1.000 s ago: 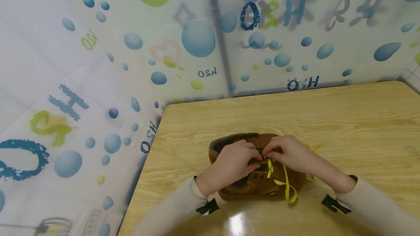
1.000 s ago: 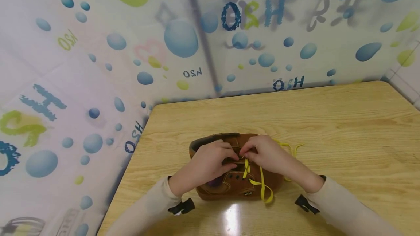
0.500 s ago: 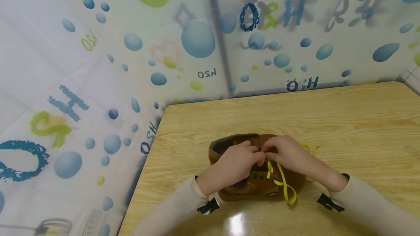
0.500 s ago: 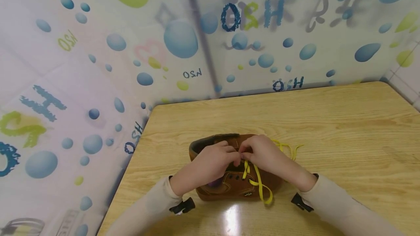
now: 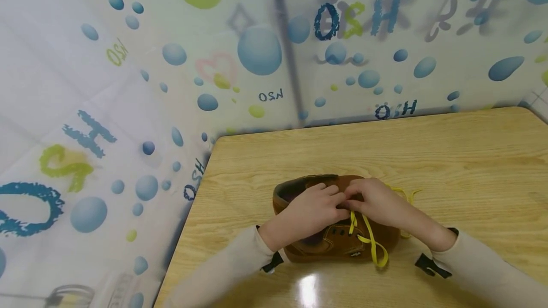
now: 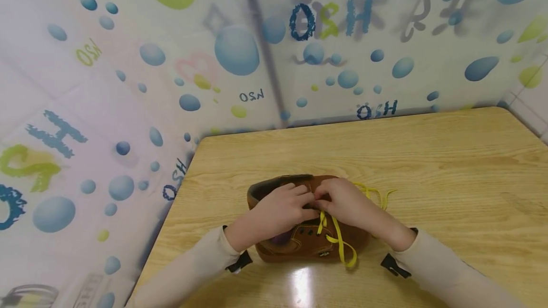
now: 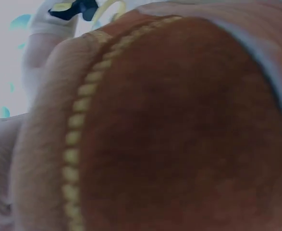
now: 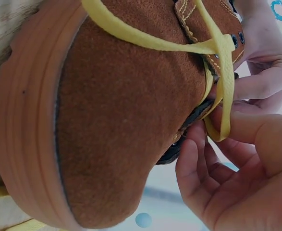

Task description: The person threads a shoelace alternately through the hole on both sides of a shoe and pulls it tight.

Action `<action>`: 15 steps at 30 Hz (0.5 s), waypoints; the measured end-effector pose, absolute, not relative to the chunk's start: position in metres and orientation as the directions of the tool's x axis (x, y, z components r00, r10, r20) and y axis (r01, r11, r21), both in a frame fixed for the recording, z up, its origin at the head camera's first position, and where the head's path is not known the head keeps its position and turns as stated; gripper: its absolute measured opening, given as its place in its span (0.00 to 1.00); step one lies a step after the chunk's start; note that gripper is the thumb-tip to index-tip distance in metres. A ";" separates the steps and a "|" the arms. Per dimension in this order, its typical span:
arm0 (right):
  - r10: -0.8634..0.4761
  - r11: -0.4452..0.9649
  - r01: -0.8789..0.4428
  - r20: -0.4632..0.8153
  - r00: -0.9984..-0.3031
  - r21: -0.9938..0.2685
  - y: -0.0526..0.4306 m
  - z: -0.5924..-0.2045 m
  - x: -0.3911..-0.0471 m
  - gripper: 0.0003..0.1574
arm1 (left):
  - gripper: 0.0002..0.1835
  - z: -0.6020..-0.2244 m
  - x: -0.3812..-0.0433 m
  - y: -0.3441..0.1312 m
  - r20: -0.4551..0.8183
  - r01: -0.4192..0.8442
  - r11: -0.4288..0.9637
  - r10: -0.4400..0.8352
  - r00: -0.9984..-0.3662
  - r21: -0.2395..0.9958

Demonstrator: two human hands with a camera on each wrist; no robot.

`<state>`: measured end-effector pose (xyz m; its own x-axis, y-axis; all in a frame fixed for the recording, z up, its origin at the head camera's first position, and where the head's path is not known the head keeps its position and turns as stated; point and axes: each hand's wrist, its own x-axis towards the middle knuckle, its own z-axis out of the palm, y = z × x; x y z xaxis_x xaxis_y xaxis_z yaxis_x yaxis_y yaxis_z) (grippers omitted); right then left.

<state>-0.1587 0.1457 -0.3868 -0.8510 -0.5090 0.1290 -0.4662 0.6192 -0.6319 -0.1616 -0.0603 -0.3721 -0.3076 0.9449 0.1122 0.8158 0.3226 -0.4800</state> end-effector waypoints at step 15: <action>-0.562 0.571 -0.446 0.068 -0.824 -0.689 0.162 -0.393 -0.157 0.11 | 0.05 -0.372 -0.168 -0.068 0.241 0.853 0.338 0.858 -0.453 0.398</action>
<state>-0.1571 0.1620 -0.3925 -0.8242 -0.5621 0.0683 -0.4464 0.5707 -0.6893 -0.1685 -0.0676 -0.3721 -0.4528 0.8584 0.2411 0.8527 0.3378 0.3985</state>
